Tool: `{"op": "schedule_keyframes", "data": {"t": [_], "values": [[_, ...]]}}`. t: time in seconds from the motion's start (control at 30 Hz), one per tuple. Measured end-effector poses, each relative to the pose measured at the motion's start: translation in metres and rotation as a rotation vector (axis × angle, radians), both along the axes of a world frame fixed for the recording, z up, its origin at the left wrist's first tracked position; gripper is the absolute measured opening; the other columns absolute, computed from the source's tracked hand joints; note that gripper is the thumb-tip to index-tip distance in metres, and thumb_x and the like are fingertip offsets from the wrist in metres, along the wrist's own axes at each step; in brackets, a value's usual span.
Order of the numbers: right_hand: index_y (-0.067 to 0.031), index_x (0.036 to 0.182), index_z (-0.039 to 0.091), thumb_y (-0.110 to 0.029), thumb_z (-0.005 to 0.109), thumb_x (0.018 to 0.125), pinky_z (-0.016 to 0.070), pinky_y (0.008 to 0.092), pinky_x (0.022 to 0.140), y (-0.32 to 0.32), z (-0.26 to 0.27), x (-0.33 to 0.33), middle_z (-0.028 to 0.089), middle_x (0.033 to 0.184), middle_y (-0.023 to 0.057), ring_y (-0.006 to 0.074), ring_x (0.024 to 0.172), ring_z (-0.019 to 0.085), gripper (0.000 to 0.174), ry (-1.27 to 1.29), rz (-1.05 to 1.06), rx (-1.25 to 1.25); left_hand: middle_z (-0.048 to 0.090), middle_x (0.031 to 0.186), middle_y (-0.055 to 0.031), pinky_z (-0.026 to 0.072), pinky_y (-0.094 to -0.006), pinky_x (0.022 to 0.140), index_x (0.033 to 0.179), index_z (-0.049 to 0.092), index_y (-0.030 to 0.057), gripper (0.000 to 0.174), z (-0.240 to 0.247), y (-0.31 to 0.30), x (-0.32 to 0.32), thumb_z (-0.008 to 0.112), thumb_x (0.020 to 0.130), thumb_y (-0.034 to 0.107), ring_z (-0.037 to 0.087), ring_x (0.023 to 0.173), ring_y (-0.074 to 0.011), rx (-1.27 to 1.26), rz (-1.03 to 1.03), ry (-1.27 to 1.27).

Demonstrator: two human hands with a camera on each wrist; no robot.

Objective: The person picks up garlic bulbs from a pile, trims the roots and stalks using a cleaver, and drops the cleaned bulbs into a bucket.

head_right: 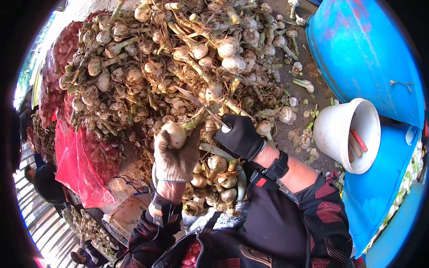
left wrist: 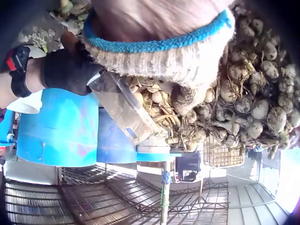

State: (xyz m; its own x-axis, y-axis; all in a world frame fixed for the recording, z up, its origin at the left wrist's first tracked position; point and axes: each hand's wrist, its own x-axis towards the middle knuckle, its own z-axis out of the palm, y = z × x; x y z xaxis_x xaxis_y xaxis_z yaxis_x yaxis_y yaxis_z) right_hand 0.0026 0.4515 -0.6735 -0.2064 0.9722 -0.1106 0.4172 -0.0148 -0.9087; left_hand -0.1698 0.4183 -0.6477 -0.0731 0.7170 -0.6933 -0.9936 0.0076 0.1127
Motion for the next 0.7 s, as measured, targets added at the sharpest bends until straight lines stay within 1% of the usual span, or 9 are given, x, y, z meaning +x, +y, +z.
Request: {"op": "schedule_keyframes", "data": {"t": [0.17,0.2,0.27,0.33,0.4,0.47,0.53,0.6,0.7], "values": [[-0.0016,0.076,0.063,-0.017,0.064,0.07,0.048,0.0407,0.057,-0.001,-0.011,0.007,0.059,0.065,0.0217,0.0387,0.065,0.062,0.017,-0.082,0.184,-0.151,0.061,0.106,-0.0138,0.0318,-0.0553,0.109,0.101,0.057,0.0008,0.047,0.017,0.002,-0.004,0.079,0.063,0.018,0.051,0.115,-0.0379,0.077,-0.037,0.098],[-0.0024,0.077,0.064,-0.02,0.064,0.07,0.0487,0.0435,0.06,-0.012,-0.057,0.011,0.06,0.067,0.0224,0.0397,0.068,0.062,0.019,-0.237,0.375,0.001,0.059,0.11,-0.0145,0.0344,-0.0532,0.108,0.105,0.056,0.0027,0.056,0.024,0.002,-0.012,0.083,0.06,0.024,0.048,0.12,-0.0368,0.104,-0.1,0.102],[-0.003,0.075,0.063,-0.022,0.065,0.07,0.0498,0.0436,0.061,-0.023,-0.036,0.018,0.061,0.069,0.0215,0.0393,0.068,0.062,0.02,-0.268,0.361,-0.054,0.056,0.113,-0.0151,0.0524,-0.0437,0.091,0.108,0.055,0.0062,0.057,0.048,0.004,-0.023,0.081,0.066,0.034,0.05,0.116,-0.0352,0.272,-0.309,0.357],[-0.0028,0.073,0.061,-0.021,0.067,0.07,0.0475,0.0424,0.057,-0.018,-0.019,0.023,0.059,0.066,0.0196,0.0379,0.064,0.06,0.02,-0.203,0.283,-0.019,0.056,0.113,-0.0114,0.0534,-0.04,0.085,0.108,0.056,0.0063,0.058,0.059,0.007,-0.058,0.081,0.067,0.04,0.05,0.116,-0.0303,0.379,-0.521,0.45],[-0.0028,0.076,0.06,-0.024,0.071,0.07,0.0453,0.0419,0.056,-0.004,0.003,0.026,0.059,0.069,0.0171,0.0351,0.062,0.059,0.025,-0.204,0.123,0.081,0.061,0.107,-0.0117,0.0504,-0.036,0.085,0.106,0.06,0.0022,0.076,0.051,0.013,-0.096,0.081,0.059,0.058,0.059,0.102,-0.0236,0.683,-1.639,1.065],[-0.0026,0.078,0.06,-0.027,0.073,0.068,0.047,0.0427,0.06,0.013,0.014,0.036,0.06,0.073,0.0181,0.0358,0.066,0.06,0.029,-0.38,0.068,0.382,0.064,0.104,-0.013,0.0495,-0.0369,0.084,0.11,0.06,-0.0005,0.084,0.038,0.004,-0.098,0.078,0.059,0.063,0.063,0.094,-0.0262,0.886,-1.858,0.994],[-0.0025,0.079,0.06,-0.027,0.073,0.068,0.0478,0.0431,0.062,0.024,0.003,0.044,0.061,0.074,0.0182,0.0364,0.068,0.061,0.03,-0.431,0.093,0.438,0.065,0.103,-0.013,0.0502,-0.0349,0.084,0.108,0.061,-0.0019,0.078,0.039,-0.006,-0.098,0.077,0.064,0.061,0.063,0.094,-0.0244,0.57,-1.926,0.883],[-0.0024,0.08,0.061,-0.027,0.073,0.067,0.0485,0.0435,0.063,0.027,-0.016,0.049,0.061,0.075,0.0184,0.0369,0.069,0.061,0.031,-0.48,0.119,0.489,0.064,0.093,-0.0088,0.0523,-0.0313,0.075,0.103,0.06,-0.0018,0.055,0.036,-0.006,-0.095,0.077,0.073,0.041,0.063,0.083,-0.0182,0.482,-1.627,0.94],[-0.0016,0.081,0.062,-0.023,0.074,0.064,0.0491,0.0416,0.063,0.022,-0.044,0.053,0.063,0.077,0.0184,0.0364,0.067,0.06,0.03,-0.611,0.312,0.155,0.062,0.088,-0.008,0.0532,-0.0328,0.068,0.11,0.053,-0.0001,0.052,0.028,-0.002,-0.066,0.078,0.072,0.026,0.061,0.076,-0.017,0.089,-1.195,0.672]]}}
